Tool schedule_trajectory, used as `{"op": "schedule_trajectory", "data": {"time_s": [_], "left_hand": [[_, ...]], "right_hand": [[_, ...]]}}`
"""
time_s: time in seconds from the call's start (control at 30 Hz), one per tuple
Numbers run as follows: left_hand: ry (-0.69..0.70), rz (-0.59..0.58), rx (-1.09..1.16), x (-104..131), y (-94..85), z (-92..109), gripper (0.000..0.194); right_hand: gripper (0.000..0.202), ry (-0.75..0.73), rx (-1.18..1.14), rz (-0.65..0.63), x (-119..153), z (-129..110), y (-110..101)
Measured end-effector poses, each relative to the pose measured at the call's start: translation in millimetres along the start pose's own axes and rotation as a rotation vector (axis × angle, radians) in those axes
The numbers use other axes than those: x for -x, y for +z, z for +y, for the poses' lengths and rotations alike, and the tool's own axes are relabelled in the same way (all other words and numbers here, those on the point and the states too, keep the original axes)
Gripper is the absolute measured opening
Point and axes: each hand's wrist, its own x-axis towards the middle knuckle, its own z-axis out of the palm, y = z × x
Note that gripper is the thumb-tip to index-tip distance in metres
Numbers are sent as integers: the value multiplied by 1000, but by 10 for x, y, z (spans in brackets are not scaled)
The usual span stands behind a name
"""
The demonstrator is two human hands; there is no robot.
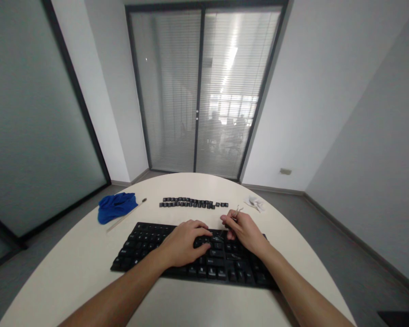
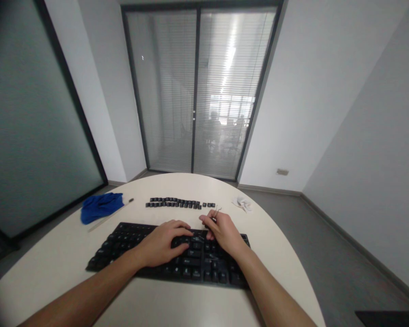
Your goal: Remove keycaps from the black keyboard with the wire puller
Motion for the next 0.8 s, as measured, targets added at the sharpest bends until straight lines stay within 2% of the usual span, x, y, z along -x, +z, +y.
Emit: {"op": "schedule_trajectory", "data": {"time_s": [0.27, 0.37, 0.5, 0.63, 0.8], "left_hand": [[-9, -8, -3, 11, 4, -25, 27], [-4, -25, -28, -7, -4, -9, 28], [-49, -38, -103, -57, 35, 61, 25], [-138, 14, -124, -89, 132, 129, 21], [-120, 32, -24, -97, 191, 112, 19]], "right_hand": [[36, -58, 70, -59, 74, -101, 97], [37, -137, 226, -61, 107, -171, 106], [43, -241, 432, 13, 112, -191, 93], [50, -163, 276, 28, 55, -70, 110], [51, 26, -5, 38, -35, 77, 152]]}}
